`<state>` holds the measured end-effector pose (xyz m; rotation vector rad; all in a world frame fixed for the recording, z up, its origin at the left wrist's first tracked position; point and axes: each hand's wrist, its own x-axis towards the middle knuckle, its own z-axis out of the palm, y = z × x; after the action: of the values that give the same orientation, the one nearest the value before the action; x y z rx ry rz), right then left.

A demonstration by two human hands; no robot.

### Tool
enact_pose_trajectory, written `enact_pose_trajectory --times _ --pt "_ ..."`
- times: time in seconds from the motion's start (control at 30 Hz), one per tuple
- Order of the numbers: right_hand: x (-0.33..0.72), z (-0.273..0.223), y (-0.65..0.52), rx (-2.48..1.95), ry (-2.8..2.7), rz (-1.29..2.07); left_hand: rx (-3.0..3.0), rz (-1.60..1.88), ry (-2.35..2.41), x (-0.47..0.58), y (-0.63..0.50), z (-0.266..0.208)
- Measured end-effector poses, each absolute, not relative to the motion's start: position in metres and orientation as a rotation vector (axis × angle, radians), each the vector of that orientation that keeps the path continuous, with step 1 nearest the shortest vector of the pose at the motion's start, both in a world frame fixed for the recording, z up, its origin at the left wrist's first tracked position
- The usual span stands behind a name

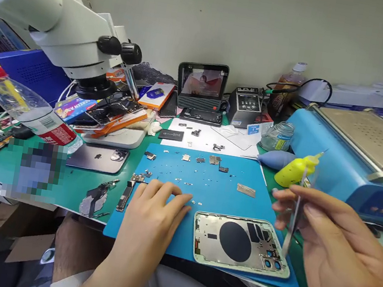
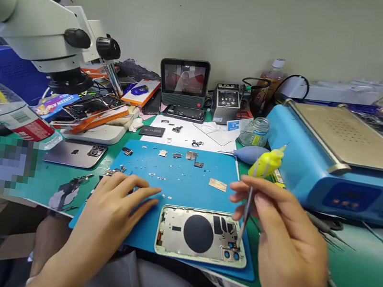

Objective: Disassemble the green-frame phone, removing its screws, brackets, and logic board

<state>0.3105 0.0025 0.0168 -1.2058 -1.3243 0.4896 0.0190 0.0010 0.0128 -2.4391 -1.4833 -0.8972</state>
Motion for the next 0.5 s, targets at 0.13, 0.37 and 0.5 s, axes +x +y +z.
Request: enact_pose_trajectory --times 0.13,0.37,0.5 --pt "0.291 0.032 0.019 -1.057 -1.192 0.841 -2.476 -0.828 -1.450 0.024 0.013 0.011" --pt "0.285 0.038 0.028 -1.173 -1.354 0.930 -2.506 -0.799 -1.459 0.029 0.010 0.008" --pt "0.273 0.038 0.026 -1.309 -1.468 0.943 -2.507 -0.840 -1.501 0.027 0.004 0.007"
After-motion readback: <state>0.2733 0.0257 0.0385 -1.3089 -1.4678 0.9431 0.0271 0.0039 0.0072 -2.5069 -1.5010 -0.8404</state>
